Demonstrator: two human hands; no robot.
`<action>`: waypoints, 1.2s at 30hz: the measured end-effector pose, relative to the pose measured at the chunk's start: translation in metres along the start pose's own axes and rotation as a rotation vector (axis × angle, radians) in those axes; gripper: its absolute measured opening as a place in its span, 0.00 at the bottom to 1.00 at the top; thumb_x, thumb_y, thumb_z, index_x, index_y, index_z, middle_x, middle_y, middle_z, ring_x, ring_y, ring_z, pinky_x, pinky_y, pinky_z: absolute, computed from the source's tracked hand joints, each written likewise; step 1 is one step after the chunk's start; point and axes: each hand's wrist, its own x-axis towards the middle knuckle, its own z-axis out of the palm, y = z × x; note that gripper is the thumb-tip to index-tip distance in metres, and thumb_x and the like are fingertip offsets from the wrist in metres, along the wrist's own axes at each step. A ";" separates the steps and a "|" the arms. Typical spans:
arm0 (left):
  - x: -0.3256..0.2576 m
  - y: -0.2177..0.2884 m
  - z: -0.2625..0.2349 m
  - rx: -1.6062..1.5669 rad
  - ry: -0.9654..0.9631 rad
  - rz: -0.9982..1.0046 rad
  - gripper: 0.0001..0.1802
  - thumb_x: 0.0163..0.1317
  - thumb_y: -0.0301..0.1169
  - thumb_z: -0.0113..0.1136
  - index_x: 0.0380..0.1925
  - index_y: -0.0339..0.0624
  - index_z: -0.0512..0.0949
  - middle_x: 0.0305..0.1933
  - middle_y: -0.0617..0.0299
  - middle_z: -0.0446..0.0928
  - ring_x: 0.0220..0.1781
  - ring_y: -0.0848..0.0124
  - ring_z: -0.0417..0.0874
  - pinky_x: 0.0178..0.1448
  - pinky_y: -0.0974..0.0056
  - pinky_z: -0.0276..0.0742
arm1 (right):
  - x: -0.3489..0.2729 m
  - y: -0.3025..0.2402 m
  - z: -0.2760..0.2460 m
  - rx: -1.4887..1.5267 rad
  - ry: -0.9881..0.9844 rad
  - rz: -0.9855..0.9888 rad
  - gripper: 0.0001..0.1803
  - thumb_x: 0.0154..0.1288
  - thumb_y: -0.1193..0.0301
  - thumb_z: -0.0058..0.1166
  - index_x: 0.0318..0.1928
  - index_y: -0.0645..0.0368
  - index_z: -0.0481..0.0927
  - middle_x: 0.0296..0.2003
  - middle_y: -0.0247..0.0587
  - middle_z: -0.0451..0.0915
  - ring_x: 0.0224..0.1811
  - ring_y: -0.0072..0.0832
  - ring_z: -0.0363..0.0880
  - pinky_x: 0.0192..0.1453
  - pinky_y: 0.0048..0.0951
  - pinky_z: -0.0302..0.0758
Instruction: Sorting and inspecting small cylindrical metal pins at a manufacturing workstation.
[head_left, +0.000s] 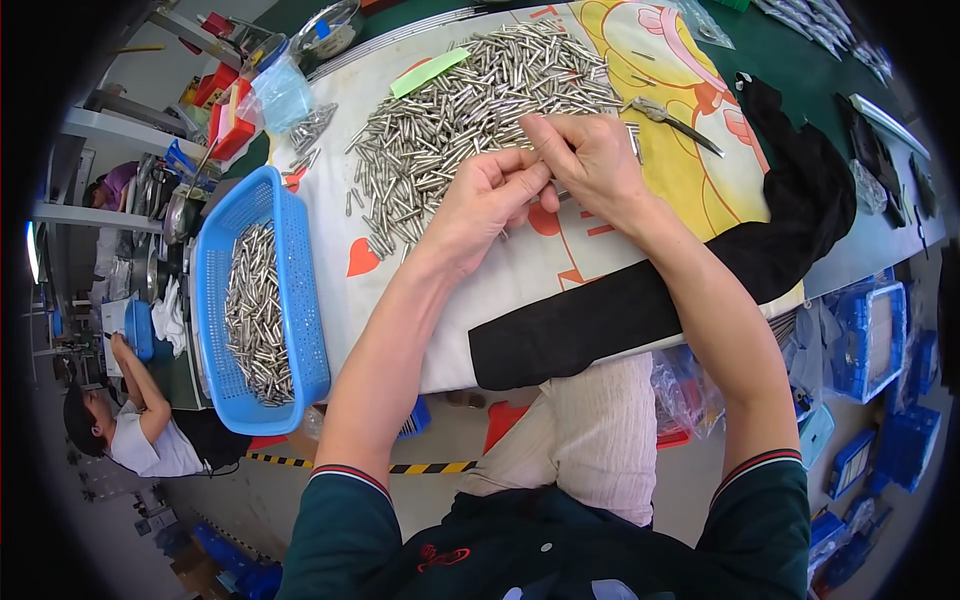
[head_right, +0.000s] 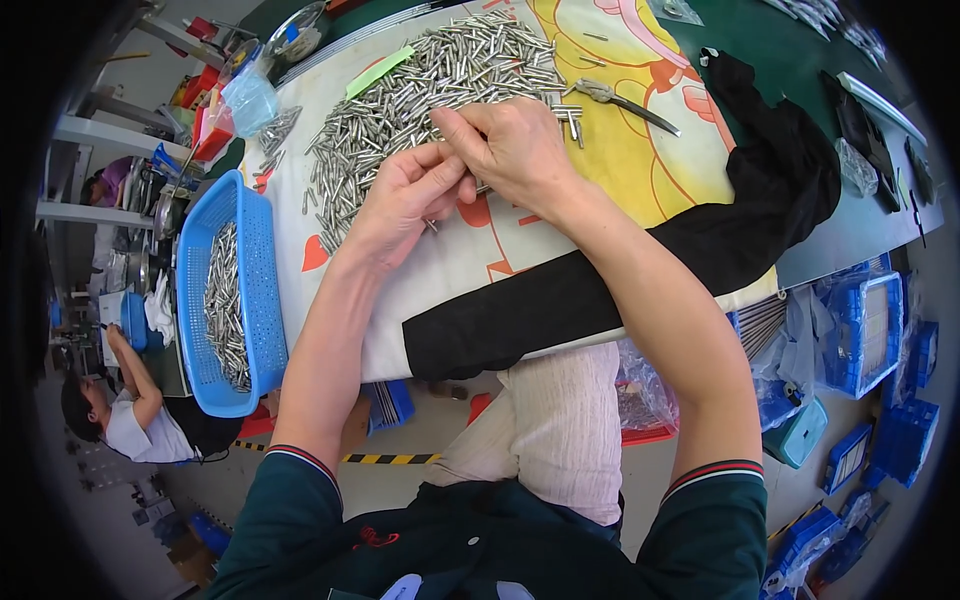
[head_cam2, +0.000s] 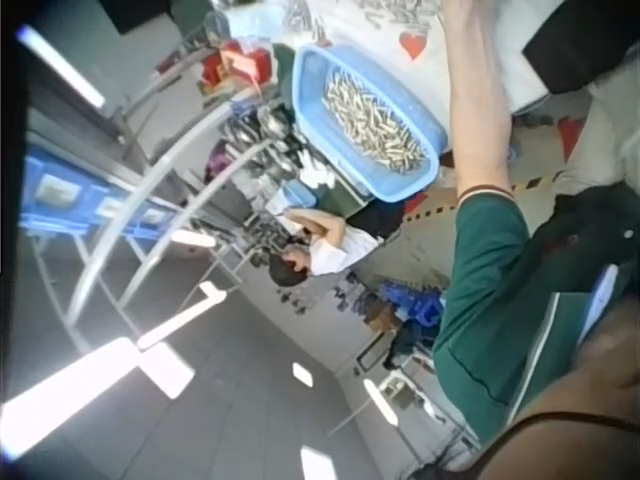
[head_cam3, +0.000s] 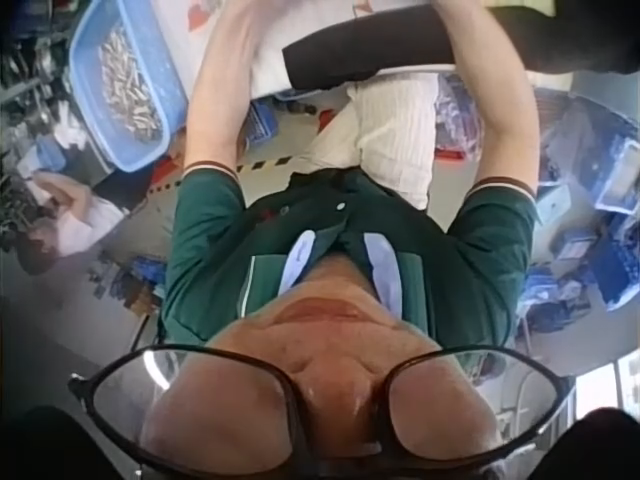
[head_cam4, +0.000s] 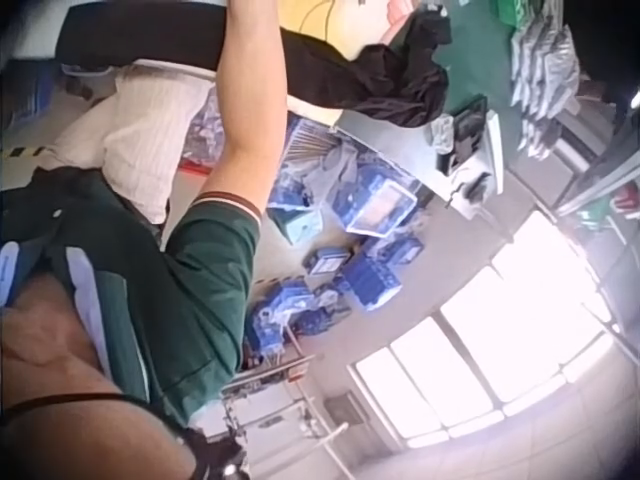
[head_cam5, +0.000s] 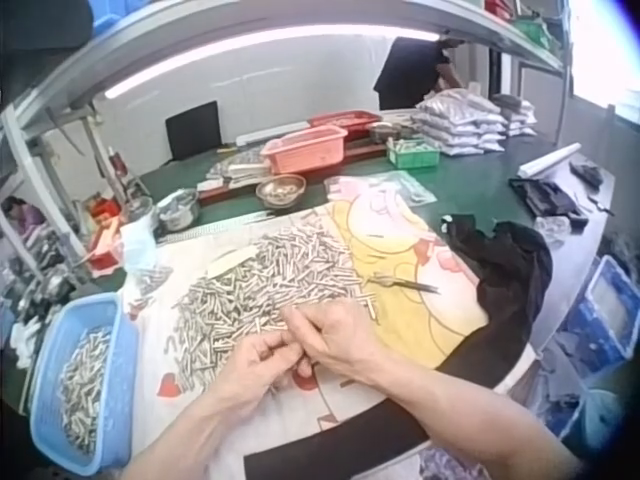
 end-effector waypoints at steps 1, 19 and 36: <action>-0.001 0.001 -0.001 -0.017 -0.018 -0.019 0.09 0.65 0.34 0.54 0.33 0.41 0.78 0.25 0.68 0.77 0.20 0.85 0.63 0.24 0.78 0.56 | 0.000 0.002 0.001 -0.021 0.002 -0.021 0.23 0.65 0.58 0.49 0.18 0.59 0.79 0.11 0.41 0.73 0.13 0.36 0.74 0.20 0.34 0.69; -0.005 0.010 0.004 0.076 -0.051 -0.059 0.10 0.67 0.34 0.51 0.38 0.39 0.76 0.26 0.64 0.78 0.19 0.86 0.60 0.24 0.78 0.53 | 0.005 0.000 -0.010 0.173 -0.156 -0.021 0.21 0.65 0.60 0.50 0.20 0.63 0.79 0.14 0.43 0.76 0.15 0.32 0.76 0.22 0.30 0.72; -0.001 0.004 0.005 -0.138 -0.057 -0.024 0.13 0.71 0.36 0.43 0.38 0.38 0.73 0.26 0.63 0.76 0.16 0.85 0.55 0.23 0.78 0.53 | 0.010 -0.001 -0.022 0.559 -0.278 0.348 0.37 0.69 0.42 0.26 0.18 0.59 0.70 0.16 0.29 0.67 0.20 0.18 0.59 0.26 0.22 0.58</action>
